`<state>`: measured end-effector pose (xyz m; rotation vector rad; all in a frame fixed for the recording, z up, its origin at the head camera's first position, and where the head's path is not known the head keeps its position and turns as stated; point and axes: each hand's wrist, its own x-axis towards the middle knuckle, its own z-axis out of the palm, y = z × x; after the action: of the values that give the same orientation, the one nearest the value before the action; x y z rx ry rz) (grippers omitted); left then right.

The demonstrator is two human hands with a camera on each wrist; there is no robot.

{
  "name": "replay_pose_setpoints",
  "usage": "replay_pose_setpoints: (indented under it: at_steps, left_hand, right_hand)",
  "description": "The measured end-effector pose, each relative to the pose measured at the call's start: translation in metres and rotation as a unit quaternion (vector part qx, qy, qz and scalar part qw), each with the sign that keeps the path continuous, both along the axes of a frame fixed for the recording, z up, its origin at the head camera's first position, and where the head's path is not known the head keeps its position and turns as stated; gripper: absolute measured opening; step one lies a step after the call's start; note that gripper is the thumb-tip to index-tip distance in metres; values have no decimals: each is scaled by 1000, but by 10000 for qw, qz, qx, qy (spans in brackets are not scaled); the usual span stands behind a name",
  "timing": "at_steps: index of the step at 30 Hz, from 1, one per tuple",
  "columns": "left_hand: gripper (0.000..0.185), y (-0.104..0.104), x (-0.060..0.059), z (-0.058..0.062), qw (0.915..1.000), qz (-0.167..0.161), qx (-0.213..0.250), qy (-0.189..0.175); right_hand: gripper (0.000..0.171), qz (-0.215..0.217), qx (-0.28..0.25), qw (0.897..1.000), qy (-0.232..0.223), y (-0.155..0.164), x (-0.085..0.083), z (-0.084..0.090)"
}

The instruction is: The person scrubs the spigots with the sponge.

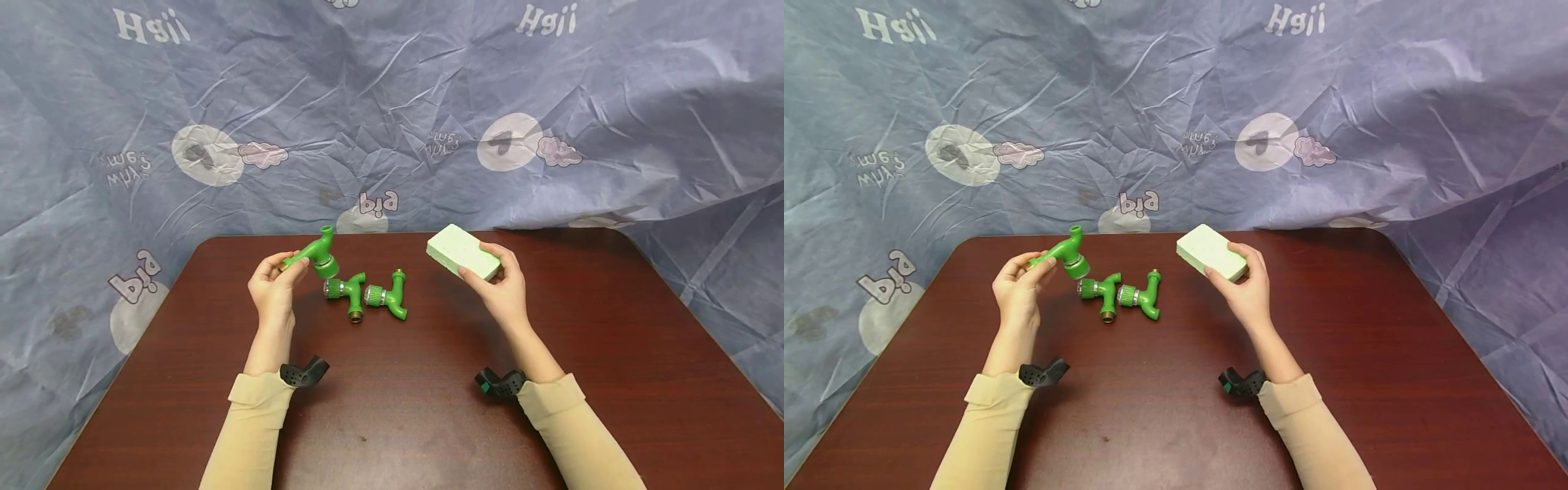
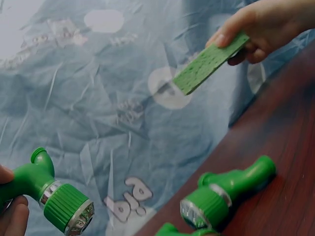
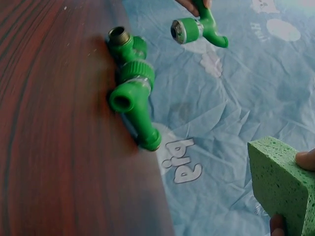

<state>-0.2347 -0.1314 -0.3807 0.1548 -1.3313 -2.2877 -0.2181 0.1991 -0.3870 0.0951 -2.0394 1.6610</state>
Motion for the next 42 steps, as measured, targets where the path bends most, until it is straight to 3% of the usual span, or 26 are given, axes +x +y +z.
replay_pose_setpoints:
  at_steps: [8,18,28,31,33,35,37,40,42]
  left_hand:
    - [28,-9,-8,-20,9990,229,61,-366]
    - [22,-24,-15,-45,9965,416,298,-655]
    - [18,-34,-18,-61,9915,362,342,-1206]
    - [18,-36,-19,-64,9915,389,114,-1236]
    - [22,-38,-19,-67,9896,488,-296,-1324]
    - [26,-40,-20,-70,9833,622,-838,-1492]
    - [27,-41,-20,-72,9716,774,-1410,-1735]
    - [26,-41,-19,-75,9453,983,-2322,-2068]
    - [24,-41,-19,-76,9220,1149,-3010,-2149]
  right_hand:
    - [52,-329,339,9976,-515,12,-9,-20]
    - [52,-598,584,9945,-624,22,-17,-42]
    - [52,-673,1177,9863,-938,31,-23,-61]
    - [54,-578,1475,9808,-1138,33,-23,-63]
    - [55,-503,1646,9767,-1285,33,-24,-65]
    - [56,-441,1794,9730,-1384,34,-24,-66]
    - [57,-403,1932,9702,-1404,34,-24,-67]
    - [58,-412,2130,9664,-1376,35,-24,-68]
    - [58,-430,2258,9632,-1392,36,-24,-68]
